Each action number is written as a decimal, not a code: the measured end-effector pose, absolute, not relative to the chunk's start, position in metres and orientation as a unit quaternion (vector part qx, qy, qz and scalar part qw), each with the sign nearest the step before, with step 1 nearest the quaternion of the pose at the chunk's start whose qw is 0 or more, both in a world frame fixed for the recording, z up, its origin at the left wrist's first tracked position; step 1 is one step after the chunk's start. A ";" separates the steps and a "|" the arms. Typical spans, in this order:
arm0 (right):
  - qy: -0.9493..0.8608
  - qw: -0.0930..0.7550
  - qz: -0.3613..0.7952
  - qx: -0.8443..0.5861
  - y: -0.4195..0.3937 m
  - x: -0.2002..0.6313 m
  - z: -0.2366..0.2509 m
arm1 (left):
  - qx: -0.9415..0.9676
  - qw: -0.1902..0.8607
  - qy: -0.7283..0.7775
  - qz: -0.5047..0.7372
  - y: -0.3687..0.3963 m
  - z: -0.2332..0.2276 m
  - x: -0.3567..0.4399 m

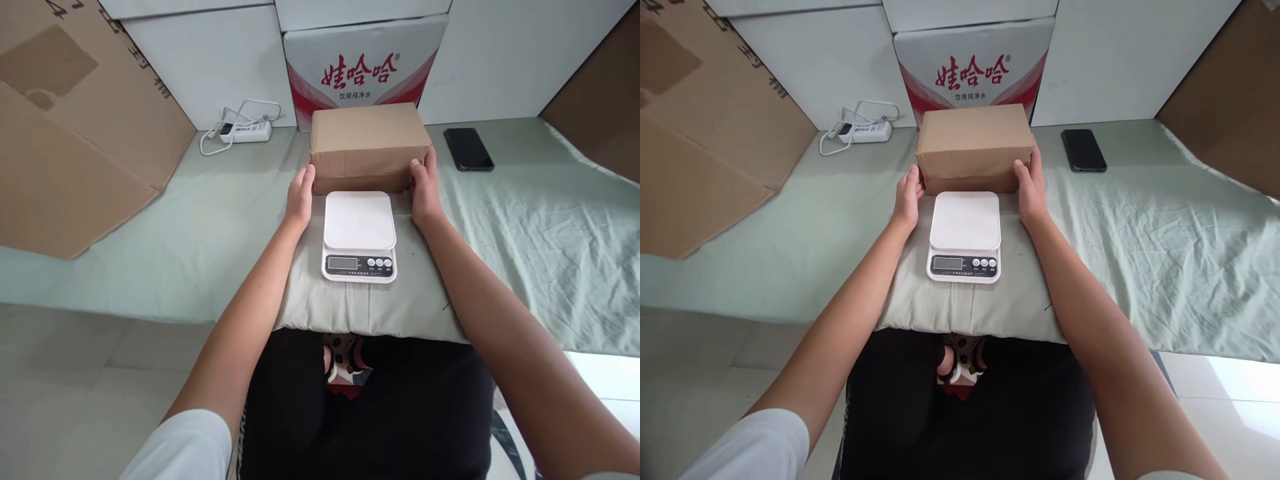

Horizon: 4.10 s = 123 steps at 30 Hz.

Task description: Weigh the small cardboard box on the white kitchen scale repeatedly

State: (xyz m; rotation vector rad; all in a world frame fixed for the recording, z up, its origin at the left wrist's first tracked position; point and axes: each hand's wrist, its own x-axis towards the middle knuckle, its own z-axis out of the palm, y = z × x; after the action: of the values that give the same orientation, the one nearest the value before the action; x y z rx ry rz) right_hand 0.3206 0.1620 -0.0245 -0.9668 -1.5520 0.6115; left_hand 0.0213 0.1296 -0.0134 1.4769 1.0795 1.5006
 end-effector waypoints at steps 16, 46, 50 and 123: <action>-0.625 0.579 0.296 -0.433 0.147 0.314 -0.010 | 0.545 0.398 0.434 0.596 0.120 -0.005 0.026; -0.618 0.582 0.296 -0.438 0.144 0.302 -0.003 | 0.553 0.390 0.428 0.599 0.128 -0.001 0.027; -0.617 0.613 0.267 -0.415 0.123 0.301 0.014 | 0.570 0.366 0.422 0.602 0.101 0.018 0.028; -0.613 0.625 0.195 -0.442 0.002 0.308 0.004 | 0.590 0.317 0.434 0.602 -0.024 0.005 0.026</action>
State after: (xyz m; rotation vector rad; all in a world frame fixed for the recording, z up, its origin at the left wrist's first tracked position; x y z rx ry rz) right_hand 0.3076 0.0017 0.0040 -1.0145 -1.4054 0.4474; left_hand 0.0257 -0.0238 0.0052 1.5530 1.1417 1.5857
